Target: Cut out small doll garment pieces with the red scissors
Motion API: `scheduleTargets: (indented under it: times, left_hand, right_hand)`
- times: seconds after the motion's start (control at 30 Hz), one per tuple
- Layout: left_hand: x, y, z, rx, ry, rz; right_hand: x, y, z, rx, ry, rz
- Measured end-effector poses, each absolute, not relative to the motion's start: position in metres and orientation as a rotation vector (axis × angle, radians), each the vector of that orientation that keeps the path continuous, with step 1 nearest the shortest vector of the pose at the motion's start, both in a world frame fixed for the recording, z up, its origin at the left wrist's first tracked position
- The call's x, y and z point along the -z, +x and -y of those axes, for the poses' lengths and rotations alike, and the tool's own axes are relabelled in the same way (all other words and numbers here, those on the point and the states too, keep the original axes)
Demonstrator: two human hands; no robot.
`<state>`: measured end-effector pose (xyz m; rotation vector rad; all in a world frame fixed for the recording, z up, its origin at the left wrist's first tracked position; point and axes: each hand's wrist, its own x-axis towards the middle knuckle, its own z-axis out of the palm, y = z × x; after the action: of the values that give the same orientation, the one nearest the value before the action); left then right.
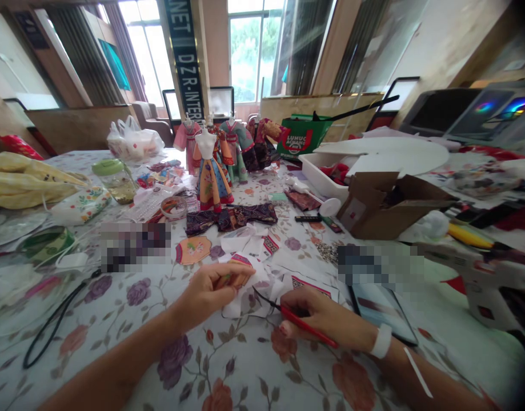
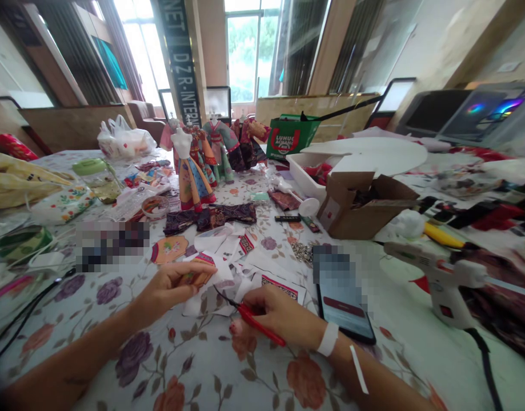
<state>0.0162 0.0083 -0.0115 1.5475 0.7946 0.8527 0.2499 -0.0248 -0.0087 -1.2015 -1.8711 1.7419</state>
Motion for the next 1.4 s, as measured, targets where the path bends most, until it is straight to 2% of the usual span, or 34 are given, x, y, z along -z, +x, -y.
scheduleTargets:
  times: [0.37, 0.53, 0.77, 1.0, 1.17, 1.4]
  left_hand:
    - [0.014, 0.011, -0.016, -0.708, 1.732, -0.842]
    - [0.014, 0.011, -0.016, -0.713, 1.754, -0.86]
    - [0.018, 0.012, -0.019, -0.714, 1.748, -0.881]
    - [0.016, 0.01, -0.021, -0.738, 1.761, -0.909]
    - [0.015, 0.0, -0.036, -0.859, 1.47, -0.929]
    - [0.02, -0.008, -0.046, -0.855, 1.078, -0.816]
  right_hand:
    - [0.005, 0.249, 0.025, -1.837, -1.164, 1.857]
    - [0.006, 0.252, 0.024, -1.698, -1.3, 1.944]
    - [0.01, 0.251, 0.024, -1.751, -1.295, 1.892]
    - [0.013, 0.255, 0.02, -1.635, -1.349, 2.01]
    - [0.012, 0.254, 0.022, -1.629, -1.322, 2.006]
    - [0.015, 0.249, 0.021, -1.601, -1.319, 1.71]
